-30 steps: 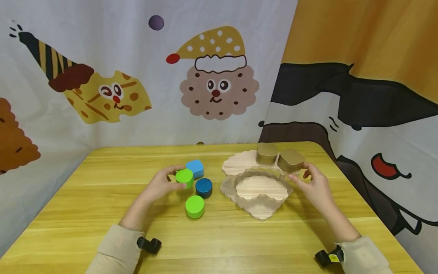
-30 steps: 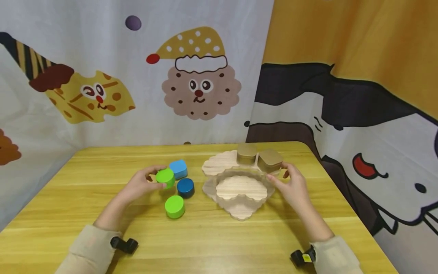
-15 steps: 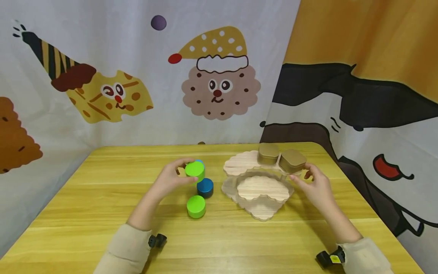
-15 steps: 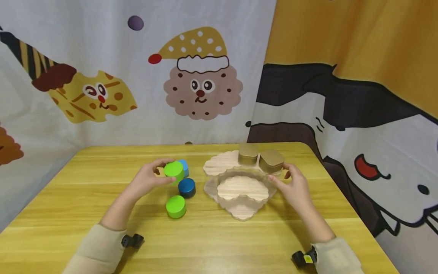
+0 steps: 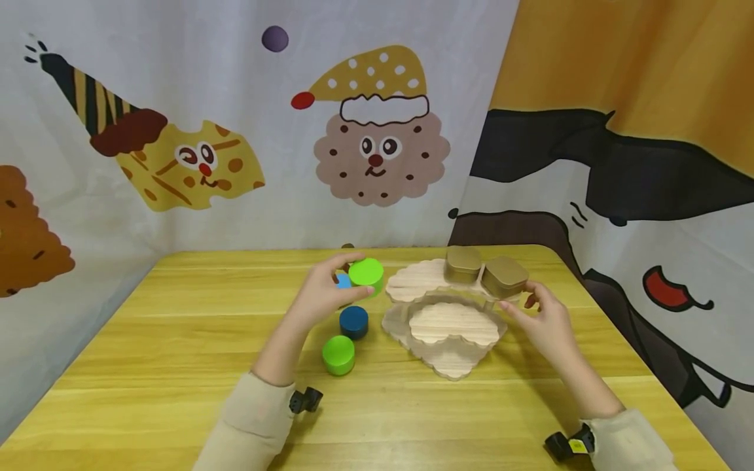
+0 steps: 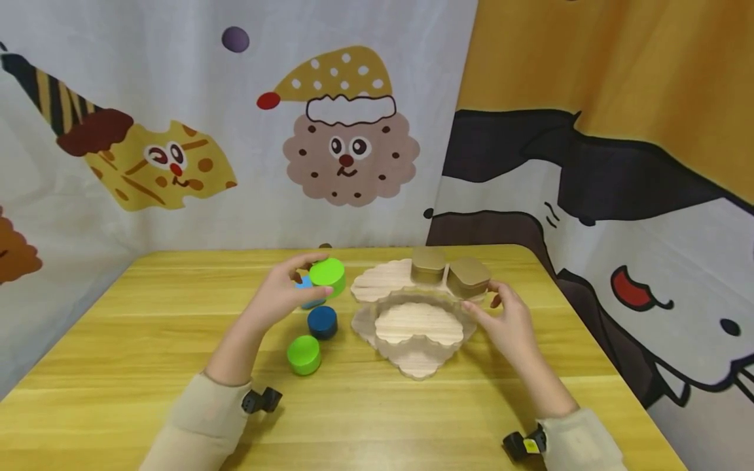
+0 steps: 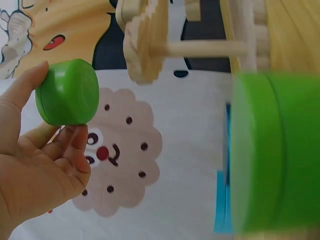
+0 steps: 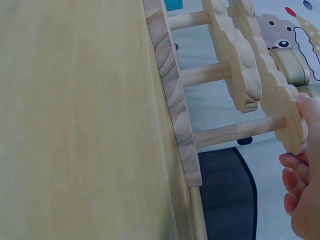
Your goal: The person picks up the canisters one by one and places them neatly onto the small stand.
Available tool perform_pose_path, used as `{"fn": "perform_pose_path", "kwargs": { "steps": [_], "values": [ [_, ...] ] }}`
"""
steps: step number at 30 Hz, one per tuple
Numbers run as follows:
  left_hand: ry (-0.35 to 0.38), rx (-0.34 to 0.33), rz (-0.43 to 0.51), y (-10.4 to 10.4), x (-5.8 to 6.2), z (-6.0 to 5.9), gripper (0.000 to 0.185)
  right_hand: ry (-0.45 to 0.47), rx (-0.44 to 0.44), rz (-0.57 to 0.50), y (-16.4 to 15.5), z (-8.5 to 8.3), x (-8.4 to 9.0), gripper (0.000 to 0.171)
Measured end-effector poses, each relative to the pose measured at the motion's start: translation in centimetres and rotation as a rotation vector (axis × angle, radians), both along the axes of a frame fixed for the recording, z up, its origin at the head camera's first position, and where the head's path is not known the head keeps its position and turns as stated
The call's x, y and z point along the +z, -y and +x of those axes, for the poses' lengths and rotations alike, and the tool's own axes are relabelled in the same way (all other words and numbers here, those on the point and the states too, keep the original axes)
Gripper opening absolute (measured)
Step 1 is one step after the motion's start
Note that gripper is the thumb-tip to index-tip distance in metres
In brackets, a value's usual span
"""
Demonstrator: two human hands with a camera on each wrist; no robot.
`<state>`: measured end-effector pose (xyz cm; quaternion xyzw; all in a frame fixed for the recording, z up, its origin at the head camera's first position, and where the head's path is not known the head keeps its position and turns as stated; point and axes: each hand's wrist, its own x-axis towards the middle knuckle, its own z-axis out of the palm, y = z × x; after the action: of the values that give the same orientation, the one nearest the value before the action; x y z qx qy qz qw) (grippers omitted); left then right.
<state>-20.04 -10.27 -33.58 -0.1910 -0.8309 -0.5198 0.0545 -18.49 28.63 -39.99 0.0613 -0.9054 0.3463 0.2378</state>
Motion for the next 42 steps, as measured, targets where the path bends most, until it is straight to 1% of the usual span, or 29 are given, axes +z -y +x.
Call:
{"fn": "perform_pose_path", "kwargs": {
  "steps": [5, 12, 16, 19, 25, 31, 37, 42],
  "values": [
    [-0.028, -0.018, 0.015, -2.1, 0.5, -0.4, 0.056, -0.006, -0.003, 0.001, 0.0, -0.1, 0.0, 0.046],
    [-0.008, -0.036, 0.063, -4.6, 0.7, -1.0, 0.058, 0.002, 0.001, -0.003, 0.0, 0.0, 0.0, 0.046],
    [-0.005, -0.042, 0.043, -6.0, 0.5, -1.7, 0.060, -0.005, -0.002, -0.005, 0.0, 0.0, -0.1, 0.046],
    [-0.003, -0.030, 0.023, -6.9, 0.3, -2.2, 0.062, -0.011, -0.002, -0.001, 0.0, 0.0, -0.2, 0.046],
    [-0.008, -0.014, 0.003, -8.1, 0.1, -3.0, 0.062, -0.010, -0.002, 0.000, 0.0, 0.0, -0.2, 0.045],
    [-0.001, -0.024, -0.009, -9.1, 0.0, -3.7, 0.062, -0.019, 0.002, 0.003, 0.0, 0.0, -0.1, 0.046],
    [0.024, -0.016, 0.000, -9.8, -0.3, -4.1, 0.062, -0.013, 0.002, 0.007, 0.1, 0.1, -0.1, 0.046],
    [0.025, -0.012, 0.001, -10.1, -0.5, -4.4, 0.062, -0.020, 0.005, 0.004, 0.1, 0.1, -0.1, 0.046]
  ]
}}
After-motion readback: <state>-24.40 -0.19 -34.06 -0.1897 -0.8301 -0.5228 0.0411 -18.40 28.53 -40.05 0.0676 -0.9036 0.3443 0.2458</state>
